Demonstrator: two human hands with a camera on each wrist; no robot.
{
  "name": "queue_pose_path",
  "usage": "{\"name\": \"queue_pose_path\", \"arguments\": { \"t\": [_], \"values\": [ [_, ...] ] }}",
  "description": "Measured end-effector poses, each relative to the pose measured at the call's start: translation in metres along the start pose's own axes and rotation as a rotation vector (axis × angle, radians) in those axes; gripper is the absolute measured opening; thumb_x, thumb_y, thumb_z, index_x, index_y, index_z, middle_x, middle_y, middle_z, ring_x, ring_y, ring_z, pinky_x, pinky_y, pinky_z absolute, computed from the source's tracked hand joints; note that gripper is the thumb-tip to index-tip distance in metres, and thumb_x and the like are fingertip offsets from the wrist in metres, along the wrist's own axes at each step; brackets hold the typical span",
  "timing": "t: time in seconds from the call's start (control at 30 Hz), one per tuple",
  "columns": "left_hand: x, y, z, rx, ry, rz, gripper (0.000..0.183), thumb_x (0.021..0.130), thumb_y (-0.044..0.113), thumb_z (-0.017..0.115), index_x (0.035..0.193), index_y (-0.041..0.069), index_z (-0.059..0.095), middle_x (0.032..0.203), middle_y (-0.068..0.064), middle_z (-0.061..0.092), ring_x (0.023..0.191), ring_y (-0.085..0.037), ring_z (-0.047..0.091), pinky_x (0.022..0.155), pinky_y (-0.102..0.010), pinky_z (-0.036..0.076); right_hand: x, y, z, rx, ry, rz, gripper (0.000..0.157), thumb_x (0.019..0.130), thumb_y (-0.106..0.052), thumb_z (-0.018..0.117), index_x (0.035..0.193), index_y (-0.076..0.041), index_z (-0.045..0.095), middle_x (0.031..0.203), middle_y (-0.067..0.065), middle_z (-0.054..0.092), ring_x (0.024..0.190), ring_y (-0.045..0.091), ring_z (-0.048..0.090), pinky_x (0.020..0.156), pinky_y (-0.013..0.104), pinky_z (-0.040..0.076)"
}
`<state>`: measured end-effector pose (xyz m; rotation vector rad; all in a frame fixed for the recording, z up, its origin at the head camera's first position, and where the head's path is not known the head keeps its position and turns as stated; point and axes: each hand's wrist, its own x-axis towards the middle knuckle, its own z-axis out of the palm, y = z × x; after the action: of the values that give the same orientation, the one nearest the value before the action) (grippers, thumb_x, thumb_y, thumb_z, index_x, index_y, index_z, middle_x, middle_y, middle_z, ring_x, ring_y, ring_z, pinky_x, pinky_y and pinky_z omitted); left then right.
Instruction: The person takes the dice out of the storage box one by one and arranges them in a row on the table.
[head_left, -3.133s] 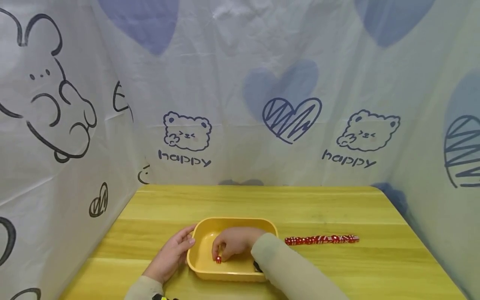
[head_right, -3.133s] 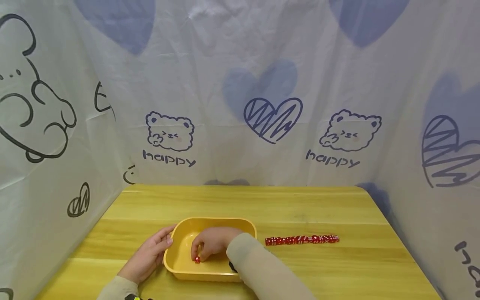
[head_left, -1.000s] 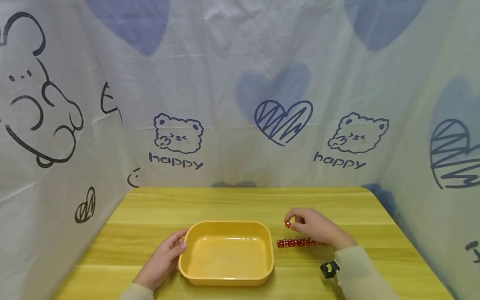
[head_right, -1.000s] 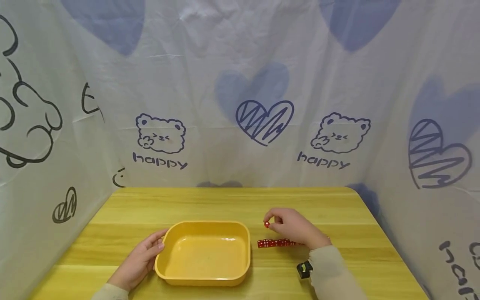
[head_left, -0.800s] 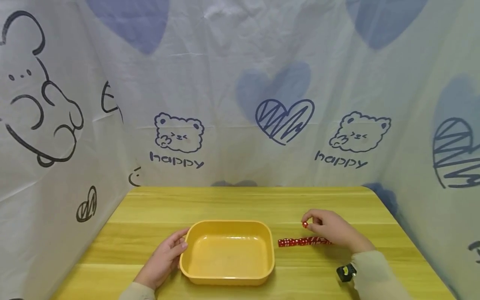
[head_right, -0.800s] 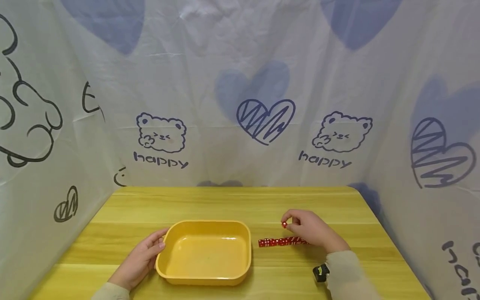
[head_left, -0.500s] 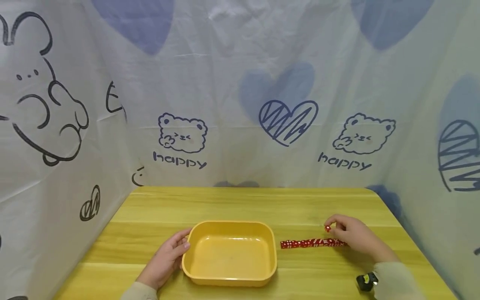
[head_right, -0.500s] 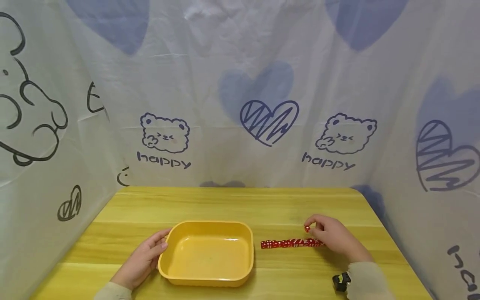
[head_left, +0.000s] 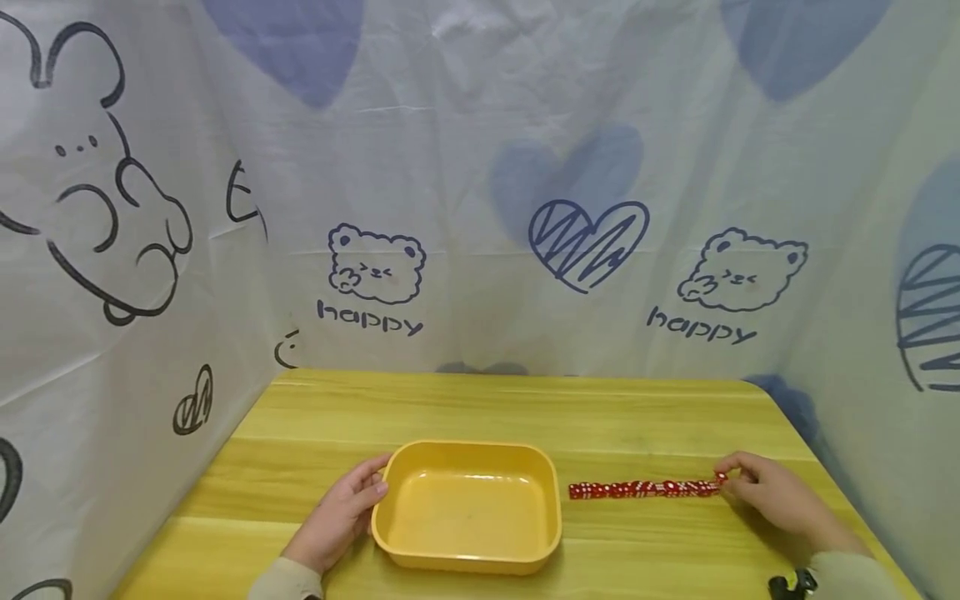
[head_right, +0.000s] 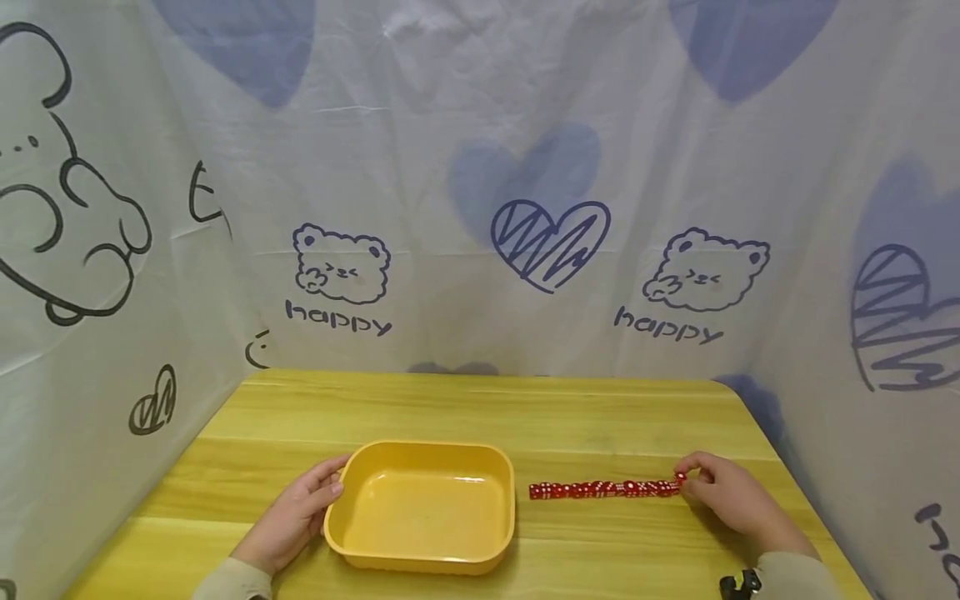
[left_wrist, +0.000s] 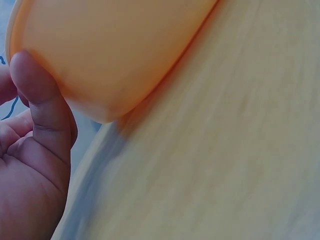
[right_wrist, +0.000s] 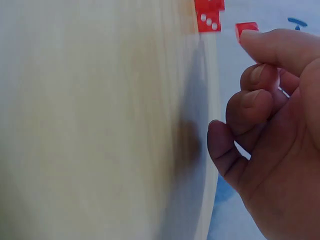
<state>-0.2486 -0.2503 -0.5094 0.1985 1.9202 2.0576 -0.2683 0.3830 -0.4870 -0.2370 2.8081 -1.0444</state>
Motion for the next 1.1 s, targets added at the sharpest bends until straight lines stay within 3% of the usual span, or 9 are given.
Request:
{"name": "queue_pose_path", "arguments": {
  "t": [0.37, 0.57, 0.97, 1.1],
  "values": [
    [0.001, -0.001, -0.001, 0.004, 0.003, 0.016, 0.062, 0.106, 0.021, 0.053, 0.158, 0.0, 0.025, 0.11, -0.014, 0.05, 0.077, -0.015, 0.057, 0.06, -0.023, 0.052, 0.005, 0.006, -0.003, -0.082, -0.032, 0.025, 0.02, 0.096, -0.018, 0.067, 0.114, -0.009, 0.068, 0.078, 0.003, 0.053, 0.071, 0.019, 0.046, 0.064, 0.033, 0.038],
    [0.001, 0.0, -0.001, -0.004, -0.005, 0.006, 0.064, 0.106, 0.024, 0.055, 0.158, 0.001, 0.026, 0.109, -0.014, 0.051, 0.077, -0.015, 0.058, 0.06, -0.024, 0.053, 0.008, 0.007, -0.001, -0.073, -0.063, 0.041, 0.02, 0.096, -0.016, 0.067, 0.114, -0.007, 0.067, 0.085, 0.004, 0.056, 0.076, 0.022, 0.047, 0.067, 0.038, 0.039],
    [-0.001, 0.001, -0.003, -0.008, 0.022, -0.002, 0.064, 0.105, 0.023, 0.056, 0.158, 0.001, 0.027, 0.109, -0.014, 0.05, 0.077, -0.015, 0.057, 0.06, -0.024, 0.052, 0.013, 0.008, 0.003, -0.063, -0.079, 0.044, 0.025, 0.097, -0.019, 0.067, 0.118, -0.007, 0.065, 0.081, 0.005, 0.054, 0.072, 0.022, 0.046, 0.064, 0.036, 0.037],
    [-0.001, 0.003, -0.001, -0.005, 0.025, -0.013, 0.065, 0.105, 0.023, 0.056, 0.158, 0.001, 0.026, 0.108, -0.013, 0.05, 0.077, -0.015, 0.056, 0.061, -0.025, 0.052, 0.01, 0.005, 0.001, -0.054, -0.071, 0.037, 0.033, 0.097, -0.023, 0.068, 0.123, -0.004, 0.064, 0.091, 0.006, 0.06, 0.077, 0.021, 0.048, 0.067, 0.036, 0.04]
  ]
}}
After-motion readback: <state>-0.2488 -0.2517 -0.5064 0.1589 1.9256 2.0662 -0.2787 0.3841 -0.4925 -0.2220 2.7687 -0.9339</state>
